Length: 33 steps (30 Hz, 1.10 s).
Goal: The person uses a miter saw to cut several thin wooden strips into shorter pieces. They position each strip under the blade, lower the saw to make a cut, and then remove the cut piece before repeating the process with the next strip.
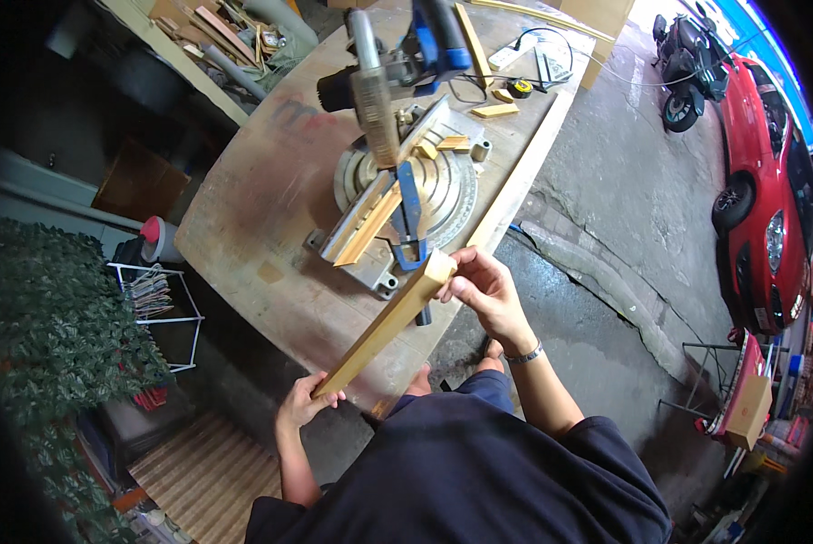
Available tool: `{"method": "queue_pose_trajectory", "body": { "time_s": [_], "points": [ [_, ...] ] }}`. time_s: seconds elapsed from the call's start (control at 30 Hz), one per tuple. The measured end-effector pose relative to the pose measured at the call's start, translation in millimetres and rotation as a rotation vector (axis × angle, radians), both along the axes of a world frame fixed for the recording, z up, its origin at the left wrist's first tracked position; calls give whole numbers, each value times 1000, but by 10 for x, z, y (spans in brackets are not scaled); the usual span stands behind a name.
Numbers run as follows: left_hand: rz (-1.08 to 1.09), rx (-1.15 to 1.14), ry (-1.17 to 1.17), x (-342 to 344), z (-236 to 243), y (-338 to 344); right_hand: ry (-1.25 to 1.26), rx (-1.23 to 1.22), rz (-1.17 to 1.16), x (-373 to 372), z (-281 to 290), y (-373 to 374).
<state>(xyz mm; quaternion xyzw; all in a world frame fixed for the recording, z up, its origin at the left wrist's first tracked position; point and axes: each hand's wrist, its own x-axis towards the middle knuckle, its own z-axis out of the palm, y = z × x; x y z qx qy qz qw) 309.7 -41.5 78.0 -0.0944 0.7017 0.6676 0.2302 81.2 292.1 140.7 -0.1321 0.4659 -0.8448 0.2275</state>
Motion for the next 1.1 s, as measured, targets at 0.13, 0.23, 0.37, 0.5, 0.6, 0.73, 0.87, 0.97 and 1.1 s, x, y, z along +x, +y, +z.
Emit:
{"method": "queue_pose_trajectory", "body": {
  "time_s": [0.13, 0.23, 0.37, 0.5, 0.6, 0.73, 0.87, 0.97, 1.1],
  "points": [
    [-15, -15, -55, -56, -94, 479, -2, 68, 2, -60, 148, 540],
    [12, -45, -107, -266, -43, 973, -4, 50, -20, -148, 210, 1050],
    [94, 24, -134, -551, 39, 1768, 39, 9, 42, -293, 311, 1861],
    [124, -636, 367, -888, 247, 2512, 25, -81, 155, -459, 451, 2470],
    [336, -1134, 601, -962, 489, 2820, 11, -212, 184, -595, 361, 2889],
    [421, -1544, 918, -1072, 818, 2907, -23, -327, 181, -741, 244, 3147],
    [449, -1702, 980, -1154, 936, 2880, -67, -368, 192, -886, 166, 3158],
    [499, -1773, 1027, -1291, 885, 2838, -78, -325, 197, -1021, 131, 3107],
    [529, -1817, 1033, -1455, 681, 2706, -115, -314, 227, -1271, 138, 3009]
  ]
}}
